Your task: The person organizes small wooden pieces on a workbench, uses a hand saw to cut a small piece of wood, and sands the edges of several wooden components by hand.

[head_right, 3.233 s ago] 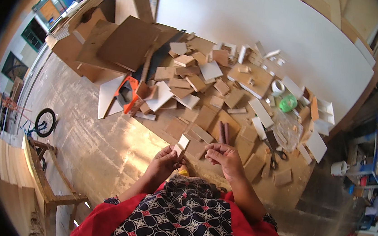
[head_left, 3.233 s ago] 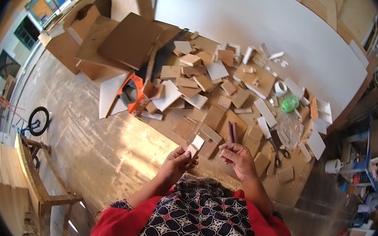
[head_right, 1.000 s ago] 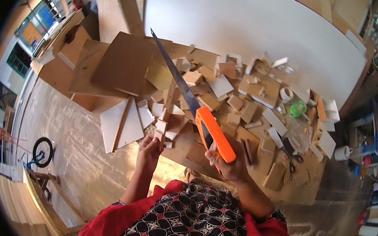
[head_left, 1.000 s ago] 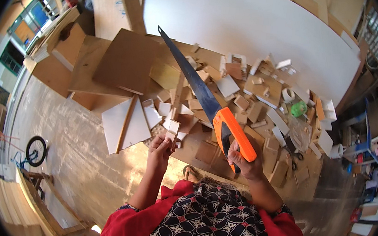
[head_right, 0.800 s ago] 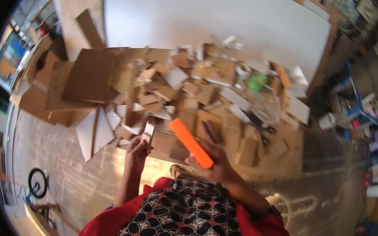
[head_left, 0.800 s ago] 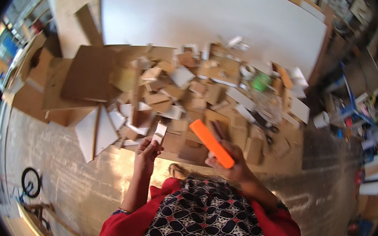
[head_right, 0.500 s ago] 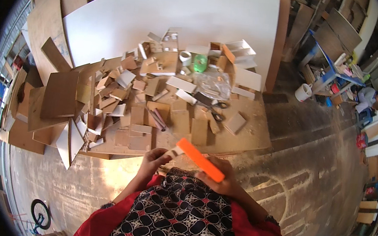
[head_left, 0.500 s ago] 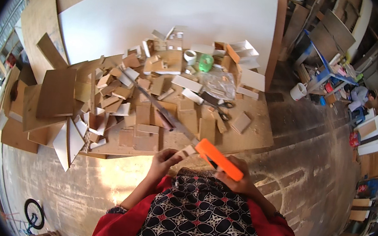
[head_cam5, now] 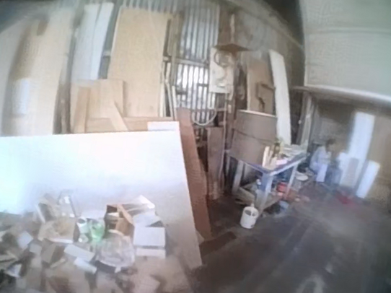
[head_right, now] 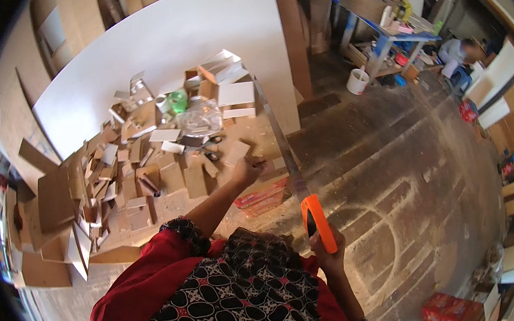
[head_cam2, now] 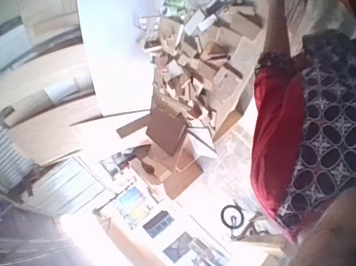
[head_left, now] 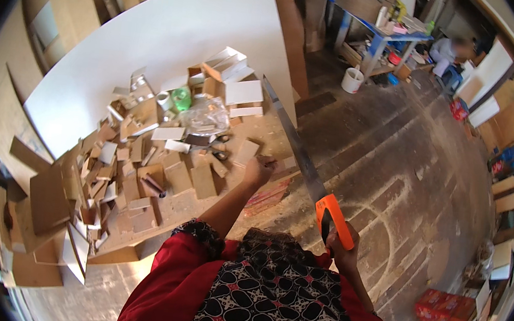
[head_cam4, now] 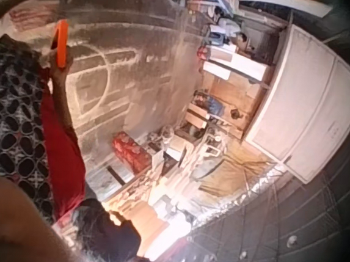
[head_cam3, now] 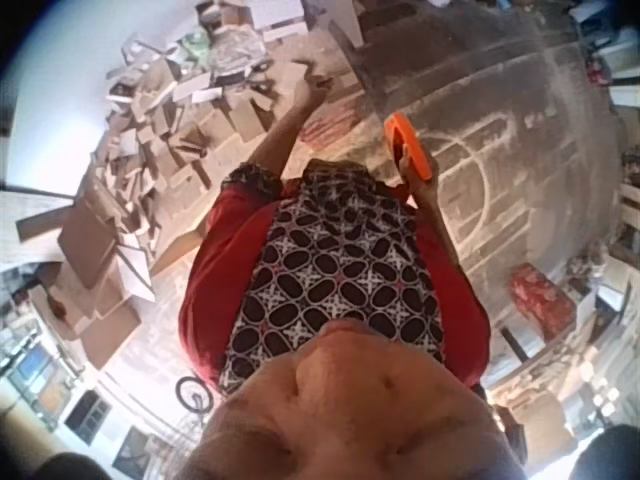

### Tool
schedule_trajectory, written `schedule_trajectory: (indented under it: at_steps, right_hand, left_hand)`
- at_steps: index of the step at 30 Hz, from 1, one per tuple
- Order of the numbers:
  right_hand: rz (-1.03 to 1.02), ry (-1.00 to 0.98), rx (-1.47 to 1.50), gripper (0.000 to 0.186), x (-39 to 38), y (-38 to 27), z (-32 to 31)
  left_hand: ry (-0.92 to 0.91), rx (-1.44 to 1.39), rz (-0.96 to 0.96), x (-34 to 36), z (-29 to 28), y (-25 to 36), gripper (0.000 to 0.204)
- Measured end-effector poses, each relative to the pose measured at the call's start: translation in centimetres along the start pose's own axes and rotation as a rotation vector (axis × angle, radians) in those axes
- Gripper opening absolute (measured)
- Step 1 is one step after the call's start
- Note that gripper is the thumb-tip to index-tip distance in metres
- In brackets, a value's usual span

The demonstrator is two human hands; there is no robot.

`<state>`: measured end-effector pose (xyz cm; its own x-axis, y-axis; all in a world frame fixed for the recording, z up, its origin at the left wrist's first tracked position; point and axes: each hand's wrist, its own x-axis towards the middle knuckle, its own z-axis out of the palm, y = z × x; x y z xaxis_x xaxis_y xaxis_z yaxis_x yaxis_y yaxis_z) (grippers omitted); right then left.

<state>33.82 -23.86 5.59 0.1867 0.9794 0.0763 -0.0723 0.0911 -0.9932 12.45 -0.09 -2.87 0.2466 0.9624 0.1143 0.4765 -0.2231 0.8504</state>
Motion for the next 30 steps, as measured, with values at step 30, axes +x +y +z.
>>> schedule_trajectory:
  at_steps: [30]
  right_hand:
    - [-0.003,-0.071,-0.027,0.017,-0.1,6.4,2.1]
  left_hand:
    - [-0.257,0.747,0.304,3.2,1.6,3.6,0.014]
